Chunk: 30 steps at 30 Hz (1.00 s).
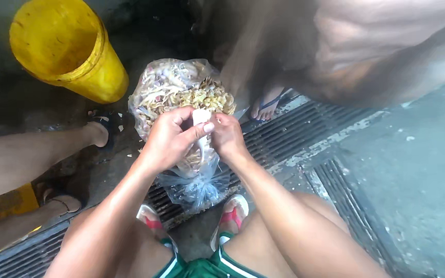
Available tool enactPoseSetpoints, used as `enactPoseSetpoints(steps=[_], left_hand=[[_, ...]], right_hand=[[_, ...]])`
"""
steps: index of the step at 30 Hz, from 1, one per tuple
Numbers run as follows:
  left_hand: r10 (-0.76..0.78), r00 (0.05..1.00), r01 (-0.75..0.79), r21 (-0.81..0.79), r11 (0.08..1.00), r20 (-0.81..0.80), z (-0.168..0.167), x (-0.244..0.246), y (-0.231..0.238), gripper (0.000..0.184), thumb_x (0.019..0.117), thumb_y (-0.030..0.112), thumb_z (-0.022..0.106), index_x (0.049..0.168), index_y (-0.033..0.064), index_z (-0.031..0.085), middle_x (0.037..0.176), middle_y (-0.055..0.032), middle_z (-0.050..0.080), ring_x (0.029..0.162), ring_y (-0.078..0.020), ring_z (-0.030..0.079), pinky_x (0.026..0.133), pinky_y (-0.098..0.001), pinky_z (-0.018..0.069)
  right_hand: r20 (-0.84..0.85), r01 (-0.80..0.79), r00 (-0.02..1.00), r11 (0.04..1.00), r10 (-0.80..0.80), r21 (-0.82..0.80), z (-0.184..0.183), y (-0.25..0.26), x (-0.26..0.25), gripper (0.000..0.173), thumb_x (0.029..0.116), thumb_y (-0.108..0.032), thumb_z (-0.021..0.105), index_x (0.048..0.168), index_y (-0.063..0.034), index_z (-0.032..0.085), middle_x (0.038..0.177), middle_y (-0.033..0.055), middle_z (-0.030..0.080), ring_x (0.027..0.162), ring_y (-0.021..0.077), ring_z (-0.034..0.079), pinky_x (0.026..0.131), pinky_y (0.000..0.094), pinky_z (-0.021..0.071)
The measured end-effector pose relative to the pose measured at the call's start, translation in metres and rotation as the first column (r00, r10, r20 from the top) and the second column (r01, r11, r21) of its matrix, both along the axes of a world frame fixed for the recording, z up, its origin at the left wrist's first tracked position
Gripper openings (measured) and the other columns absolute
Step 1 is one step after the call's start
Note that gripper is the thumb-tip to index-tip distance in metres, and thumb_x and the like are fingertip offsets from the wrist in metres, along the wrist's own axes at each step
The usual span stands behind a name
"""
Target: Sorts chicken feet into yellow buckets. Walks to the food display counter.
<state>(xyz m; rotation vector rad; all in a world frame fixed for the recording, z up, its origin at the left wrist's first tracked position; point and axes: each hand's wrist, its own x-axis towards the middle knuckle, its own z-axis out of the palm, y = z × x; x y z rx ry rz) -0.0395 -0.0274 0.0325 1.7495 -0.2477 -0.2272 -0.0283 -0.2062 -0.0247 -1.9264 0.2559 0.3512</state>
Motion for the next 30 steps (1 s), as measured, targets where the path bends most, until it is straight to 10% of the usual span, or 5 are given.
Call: enactPoseSetpoints(steps=[6, 13, 20, 30], left_hand=[[-0.045, 0.994, 0.081, 0.404, 0.911, -0.099, -0.015, 0.014, 0.021, 0.021, 0.0976, 0.034, 0.072, 0.096, 0.0131, 0.070, 0.079, 0.0024, 0.068, 0.070, -0.0073, 0.065, 0.066, -0.0296, 0.0568], [-0.140, 0.989, 0.149, 0.498, 0.854, -0.054, -0.011, 0.008, 0.017, 0.016, 0.0975, 0.027, 0.072, 0.096, 0.0113, 0.069, 0.076, 0.0015, 0.067, 0.067, -0.0087, 0.064, 0.063, -0.0309, 0.0568], [-0.145, 0.957, 0.186, 0.148, 0.971, -0.251, -0.007, 0.012, 0.027, 0.018, 0.0958, 0.026, 0.074, 0.092, 0.0081, 0.071, 0.076, -0.0016, 0.069, 0.066, -0.0104, 0.064, 0.061, -0.0287, 0.0547], [-0.189, 0.973, 0.145, -0.281, 0.949, -0.136, -0.010, 0.015, 0.044, 0.015, 0.1001, 0.023, 0.062, 0.097, 0.0103, 0.069, 0.077, 0.0023, 0.064, 0.061, -0.0053, 0.056, 0.055, -0.0209, 0.0493]], right_hand=[[0.090, -0.048, 0.996, 0.968, 0.026, 0.247, 0.019, -0.005, 0.004, 0.026, 0.1048, -0.026, 0.049, 0.101, -0.0093, 0.069, 0.079, 0.0059, 0.065, 0.058, 0.0145, 0.057, 0.050, 0.0306, 0.0492], [0.249, -0.327, 0.923, 0.938, 0.293, 0.111, 0.023, 0.002, -0.002, 0.029, 0.0997, -0.040, 0.066, 0.100, -0.0118, 0.070, 0.071, 0.0035, 0.064, 0.054, 0.0124, 0.058, 0.046, 0.0283, 0.0485], [0.335, -0.324, 0.912, 0.916, 0.236, 0.238, 0.026, 0.002, -0.004, 0.021, 0.1057, -0.022, 0.056, 0.097, -0.0079, 0.069, 0.072, 0.0039, 0.064, 0.056, 0.0111, 0.058, 0.047, 0.0256, 0.0483], [0.097, -0.071, 0.995, 0.901, 0.032, 0.428, 0.028, -0.013, 0.001, 0.025, 0.1066, -0.033, 0.050, 0.109, -0.0120, 0.064, 0.072, 0.0050, 0.058, 0.049, 0.0117, 0.050, 0.044, 0.0271, 0.0447]])
